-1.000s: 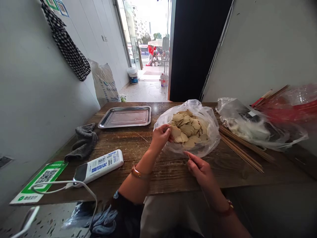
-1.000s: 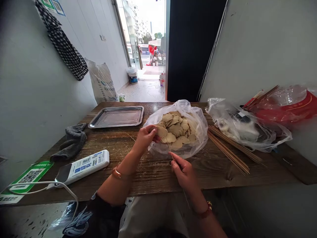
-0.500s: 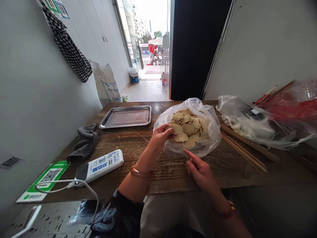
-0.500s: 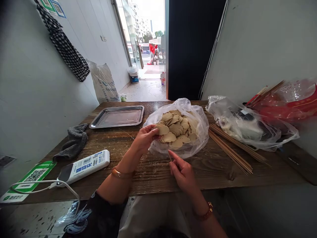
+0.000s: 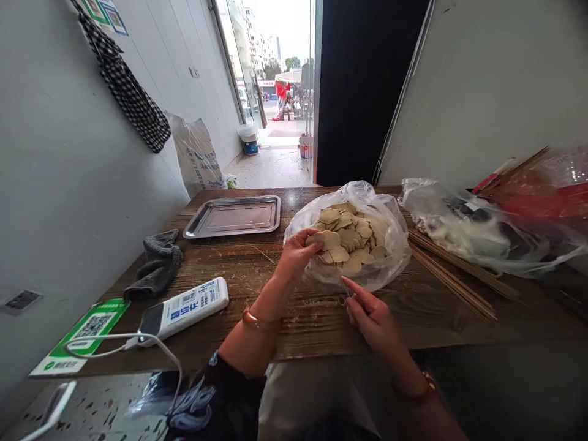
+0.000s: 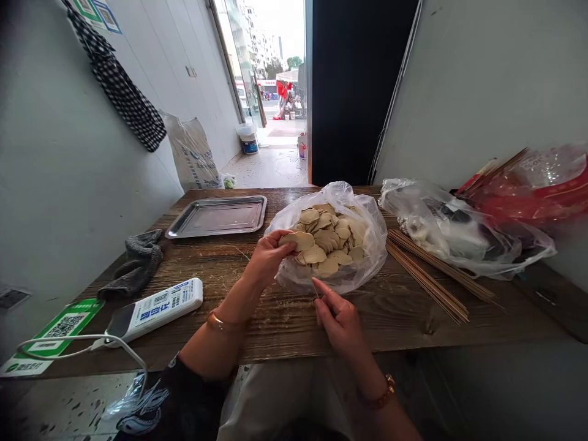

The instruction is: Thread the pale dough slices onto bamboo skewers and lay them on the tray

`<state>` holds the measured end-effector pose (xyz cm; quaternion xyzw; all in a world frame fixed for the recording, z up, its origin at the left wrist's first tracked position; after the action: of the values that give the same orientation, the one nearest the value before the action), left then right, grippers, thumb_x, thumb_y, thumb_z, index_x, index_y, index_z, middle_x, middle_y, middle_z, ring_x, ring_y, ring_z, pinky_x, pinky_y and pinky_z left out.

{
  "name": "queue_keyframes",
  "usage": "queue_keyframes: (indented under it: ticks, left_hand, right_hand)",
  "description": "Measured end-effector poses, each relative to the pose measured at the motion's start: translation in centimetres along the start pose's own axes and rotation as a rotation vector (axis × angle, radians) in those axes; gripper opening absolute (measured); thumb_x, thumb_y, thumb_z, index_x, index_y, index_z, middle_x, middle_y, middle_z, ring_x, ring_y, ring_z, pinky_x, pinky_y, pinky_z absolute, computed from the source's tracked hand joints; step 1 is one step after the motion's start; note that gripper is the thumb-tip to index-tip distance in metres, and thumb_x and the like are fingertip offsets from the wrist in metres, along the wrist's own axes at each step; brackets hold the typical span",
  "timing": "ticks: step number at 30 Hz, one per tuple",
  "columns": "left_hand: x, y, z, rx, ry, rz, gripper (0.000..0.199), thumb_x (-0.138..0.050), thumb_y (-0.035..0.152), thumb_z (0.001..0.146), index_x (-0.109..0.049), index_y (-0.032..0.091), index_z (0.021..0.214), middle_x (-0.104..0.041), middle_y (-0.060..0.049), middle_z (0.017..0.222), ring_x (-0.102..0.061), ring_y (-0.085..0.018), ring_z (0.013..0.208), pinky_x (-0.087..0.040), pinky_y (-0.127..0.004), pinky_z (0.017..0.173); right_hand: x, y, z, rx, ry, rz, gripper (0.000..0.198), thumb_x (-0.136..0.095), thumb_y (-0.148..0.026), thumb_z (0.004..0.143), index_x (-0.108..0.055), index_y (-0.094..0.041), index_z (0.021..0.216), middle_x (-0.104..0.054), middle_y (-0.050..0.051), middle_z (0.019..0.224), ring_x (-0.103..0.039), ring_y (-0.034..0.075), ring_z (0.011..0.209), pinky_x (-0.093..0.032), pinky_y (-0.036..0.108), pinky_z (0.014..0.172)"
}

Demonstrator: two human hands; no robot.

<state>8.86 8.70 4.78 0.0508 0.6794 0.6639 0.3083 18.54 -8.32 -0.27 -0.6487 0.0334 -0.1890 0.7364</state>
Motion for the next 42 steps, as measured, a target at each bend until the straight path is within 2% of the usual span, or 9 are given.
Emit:
queue_keyframes:
  ticks: [9, 17, 25, 29, 33, 38, 42]
  left_hand:
    - [-0.2, 0.4, -0.2, -0.051, -0.004, 0.080, 0.024, -0.077, 0.022, 0.060, -0.066, 0.013, 0.080, -0.064, 0.001, 0.069, -0.057, -0.009, 0.061, -0.050, -0.022, 0.061]
    - [-0.8, 0.9, -0.6, -0.080, 0.009, 0.288, 0.011, -0.070, 0.018, 0.063, -0.066, 0.016, 0.073, -0.064, 0.001, 0.063, -0.059, -0.011, 0.060, -0.042, -0.020, 0.056]
    - [-1.0, 0.7, -0.5, -0.073, 0.003, 0.411, 0.014, -0.069, 0.017, 0.061, -0.069, 0.018, 0.076, -0.067, 0.000, 0.063, -0.059, -0.013, 0.057, -0.041, -0.020, 0.052]
    - [-1.4, 0.3, -0.9, 0.011, -0.022, 0.268, 0.016, -0.072, 0.020, 0.061, -0.067, 0.016, 0.076, -0.067, -0.001, 0.064, -0.062, -0.015, 0.061, -0.047, -0.022, 0.057]
    - [-1.6, 0.3, -1.2, 0.031, 0.008, 0.086, 0.020, -0.074, 0.023, 0.060, -0.063, 0.015, 0.072, -0.061, 0.002, 0.062, -0.056, -0.009, 0.053, -0.048, -0.021, 0.053]
    - [-1.5, -0.3, -1.1, 0.104, -0.021, 0.000, 0.028, -0.077, 0.026, 0.058, -0.059, 0.014, 0.076, -0.067, -0.003, 0.073, -0.059, -0.011, 0.057, -0.049, -0.021, 0.048]
    - [-1.5, -0.3, -1.2, 0.116, -0.063, -0.028, 0.036, -0.080, 0.032, 0.057, -0.060, 0.013, 0.080, -0.066, -0.004, 0.071, -0.060, -0.012, 0.058, -0.052, -0.023, 0.051]
  right_hand:
    - [-0.1, 0.1, 0.1, -0.017, 0.008, 0.002, 0.050, -0.047, -0.036, 0.093, -0.050, -0.014, 0.138, -0.043, -0.006, 0.058, -0.041, 0.010, 0.053, -0.037, 0.023, 0.054]
    - [-0.2, 0.3, 0.4, -0.018, 0.026, 0.013, 0.052, -0.047, -0.037, 0.093, -0.050, -0.010, 0.138, -0.042, -0.006, 0.057, -0.039, 0.010, 0.052, -0.035, 0.023, 0.052]
    - [-0.2, -0.6, 1.0, 0.016, 0.068, 0.039, 0.048, -0.047, -0.033, 0.091, -0.055, -0.011, 0.133, -0.049, -0.004, 0.058, -0.042, 0.010, 0.052, -0.037, 0.023, 0.053]
    - [-0.2, -0.6, 1.0, 0.019, 0.083, 0.063, 0.048, -0.046, -0.033, 0.092, -0.054, -0.012, 0.134, -0.049, -0.004, 0.058, -0.043, 0.011, 0.053, -0.037, 0.023, 0.052]
    - [-0.1, -0.3, 0.5, 0.026, 0.084, 0.026, 0.048, -0.049, -0.036, 0.091, -0.056, -0.012, 0.133, -0.047, -0.005, 0.058, -0.042, 0.010, 0.052, -0.036, 0.022, 0.052]
    - [0.0, 0.4, 0.2, -0.015, 0.099, -0.011, 0.049, -0.052, -0.039, 0.090, -0.058, -0.012, 0.131, -0.046, -0.005, 0.057, -0.041, 0.010, 0.051, -0.036, 0.022, 0.051]
    - [0.1, 0.6, 0.1, -0.030, 0.111, -0.015, 0.049, -0.052, -0.039, 0.090, -0.058, -0.012, 0.131, -0.045, -0.005, 0.056, -0.040, 0.010, 0.051, -0.036, 0.022, 0.051]
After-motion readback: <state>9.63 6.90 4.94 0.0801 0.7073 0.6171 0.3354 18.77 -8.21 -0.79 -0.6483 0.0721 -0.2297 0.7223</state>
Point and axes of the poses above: each hand's wrist, its own z-axis towards the middle knuckle, its own x-axis out of the back of the hand, y = z × x, the point moved 6 cm from there along z, towards the middle knuckle
